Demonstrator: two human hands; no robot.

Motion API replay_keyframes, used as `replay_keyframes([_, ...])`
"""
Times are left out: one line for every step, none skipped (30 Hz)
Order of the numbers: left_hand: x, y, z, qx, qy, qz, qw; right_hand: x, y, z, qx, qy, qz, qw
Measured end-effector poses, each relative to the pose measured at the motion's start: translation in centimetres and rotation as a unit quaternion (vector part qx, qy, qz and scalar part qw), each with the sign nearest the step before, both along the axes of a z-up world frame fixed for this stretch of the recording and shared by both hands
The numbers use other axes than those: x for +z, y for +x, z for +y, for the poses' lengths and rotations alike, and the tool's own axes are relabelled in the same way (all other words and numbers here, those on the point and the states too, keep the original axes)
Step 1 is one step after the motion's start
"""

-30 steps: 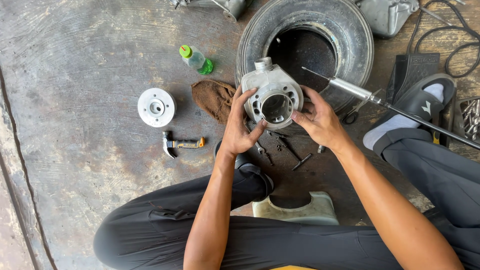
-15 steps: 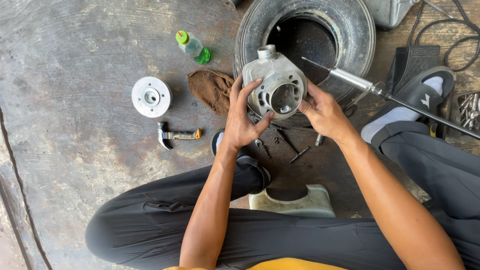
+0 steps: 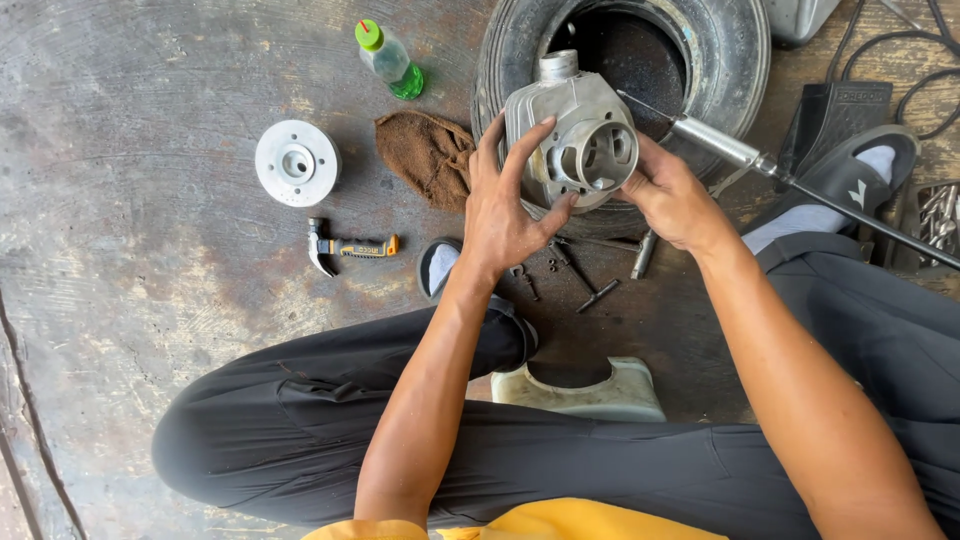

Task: Using a rotary tool to port or clean the internal ports of a motorcycle engine cylinder

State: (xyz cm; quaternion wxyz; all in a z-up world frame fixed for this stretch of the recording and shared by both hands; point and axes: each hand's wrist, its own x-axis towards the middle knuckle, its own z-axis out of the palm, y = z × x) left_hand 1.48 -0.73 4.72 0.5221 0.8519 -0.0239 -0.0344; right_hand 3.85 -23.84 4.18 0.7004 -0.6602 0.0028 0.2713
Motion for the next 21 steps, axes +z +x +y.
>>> replay_keyframes([0.1, 0.0, 0.0, 0.0, -0.001, -0.001, 1.0, -0.2, 0.0, -0.1, 0.0, -0.001, -0.001, 1.0])
replay_keyframes([0.1, 0.1, 0.0, 0.002, 0.0, -0.003, 1.0, -0.4, 0.1, -0.2, 0.004, 0.005, 0.004, 1.0])
replay_keyframes([0.1, -0.1, 0.0, 0.003, 0.001, -0.002, 1.0, -0.6, -0.1, -0.2, 0.007, 0.01, 0.012, 1.0])
replay_keyframes([0.1, -0.2, 0.0, 0.003, 0.0, 0.0, 1.0, -0.9, -0.2, -0.3, 0.007, 0.01, 0.014, 1.0])
replay_keyframes([0.1, -0.2, 0.0, 0.005, 0.002, -0.003, 1.0, -1.3, -0.2, -0.4, 0.001, 0.016, 0.014, 1.0])
replay_keyframes([0.1, -0.2, -0.1, 0.007, 0.003, -0.006, 1.0, -1.6, -0.2, -0.6, -0.004, 0.022, 0.015, 1.0])
replay_keyframes([0.0, -0.2, -0.1, 0.007, 0.003, -0.006, 1.0, -1.5, -0.1, -0.5, -0.004, 0.022, 0.015, 1.0])
replay_keyframes([0.0, -0.2, -0.1, 0.008, 0.001, -0.006, 1.0, -1.4, -0.1, -0.5, -0.001, 0.022, 0.014, 1.0])
replay_keyframes([-0.1, -0.2, 0.0, 0.01, -0.001, -0.006, 1.0, -1.3, 0.0, -0.4, 0.003, 0.023, 0.012, 1.0])
replay_keyframes([-0.1, -0.2, 0.0, 0.01, -0.001, -0.006, 1.0, -1.3, 0.0, -0.4, 0.003, 0.023, 0.012, 1.0])
replay_keyframes([-0.1, -0.2, 0.0, 0.011, -0.005, -0.004, 1.0, -1.4, -0.1, -0.4, -0.001, 0.026, 0.013, 1.0])
replay_keyframes([-0.1, -0.3, -0.1, 0.011, -0.009, -0.003, 1.0, -1.5, -0.2, -0.4, -0.005, 0.028, 0.015, 0.999])
replay_keyframes([-0.1, -0.2, 0.0, 0.012, -0.008, -0.003, 1.0, -1.7, -0.1, -0.5, -0.004, 0.028, 0.014, 1.0])
replay_keyframes([-0.2, -0.1, 0.0, 0.011, -0.009, -0.006, 1.0, -1.8, -0.1, -0.6, -0.004, 0.024, 0.01, 1.0])
replay_keyframes([-0.2, -0.2, 0.0, 0.01, -0.01, -0.007, 1.0, -2.0, -0.2, -0.6, -0.006, 0.019, 0.008, 1.0])
replay_keyframes([0.0, -0.3, 0.1, 0.009, -0.01, -0.007, 1.0, -1.7, -0.2, -0.5, -0.006, 0.019, 0.009, 1.0])
replay_keyframes([0.2, -0.2, 0.2, 0.009, -0.021, -0.005, 1.0, -1.4, -0.1, -0.4, -0.004, 0.016, 0.009, 1.0])
replay_keyframes([0.4, -0.1, 0.2, 0.009, -0.032, -0.003, 0.999, -1.1, 0.0, -0.3, -0.003, 0.013, 0.009, 1.0])
replay_keyframes([0.1, -0.3, 0.3, 0.008, -0.033, -0.003, 0.999, -1.1, -0.1, -0.1, -0.004, 0.013, 0.009, 1.0])
replay_keyframes([-0.1, -0.4, 0.3, 0.007, -0.045, -0.003, 0.999, -1.1, -0.2, 0.0, -0.013, 0.037, 0.024, 0.999])
replay_keyframes([-0.3, -0.5, 0.4, 0.008, -0.056, -0.003, 0.998, -1.1, -0.2, 0.2, -0.021, 0.061, 0.039, 0.997])
